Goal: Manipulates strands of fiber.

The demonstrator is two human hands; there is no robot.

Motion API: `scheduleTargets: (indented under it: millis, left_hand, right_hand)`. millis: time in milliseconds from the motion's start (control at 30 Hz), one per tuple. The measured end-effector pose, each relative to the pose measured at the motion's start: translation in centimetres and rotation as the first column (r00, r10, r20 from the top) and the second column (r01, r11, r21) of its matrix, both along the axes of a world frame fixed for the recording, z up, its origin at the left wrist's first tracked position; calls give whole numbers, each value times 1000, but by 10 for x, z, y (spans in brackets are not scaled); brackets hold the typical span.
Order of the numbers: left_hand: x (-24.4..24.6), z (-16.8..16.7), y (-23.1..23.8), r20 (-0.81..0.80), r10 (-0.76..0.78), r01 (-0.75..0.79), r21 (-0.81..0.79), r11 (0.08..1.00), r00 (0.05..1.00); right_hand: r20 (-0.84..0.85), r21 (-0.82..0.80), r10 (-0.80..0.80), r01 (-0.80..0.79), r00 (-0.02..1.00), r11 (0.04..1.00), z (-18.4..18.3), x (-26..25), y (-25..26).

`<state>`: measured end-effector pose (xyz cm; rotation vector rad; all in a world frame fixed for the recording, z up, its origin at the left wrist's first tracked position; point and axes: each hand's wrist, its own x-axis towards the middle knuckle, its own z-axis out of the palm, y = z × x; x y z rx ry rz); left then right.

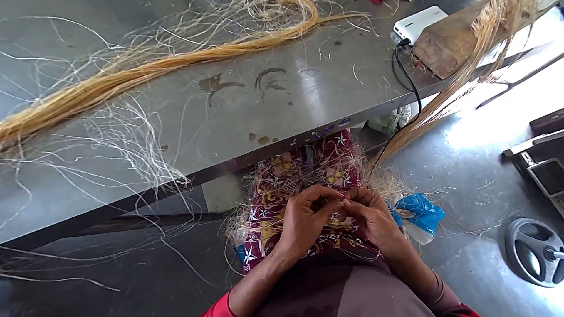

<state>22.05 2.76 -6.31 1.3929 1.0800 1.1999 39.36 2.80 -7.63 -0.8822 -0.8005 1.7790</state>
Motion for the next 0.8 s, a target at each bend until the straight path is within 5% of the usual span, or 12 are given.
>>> scheduleTargets:
  millis: [333, 800]
  left_hand:
    - [-1, 2, 4, -57, -13, 5, -142, 990, 998]
    - [2, 6, 8, 125, -23, 73, -409, 910, 992]
  right_hand:
    - [136, 48, -4, -3, 991, 999, 3, 4, 1]
    - [252, 242, -110, 48, 961, 969, 5, 8, 5]
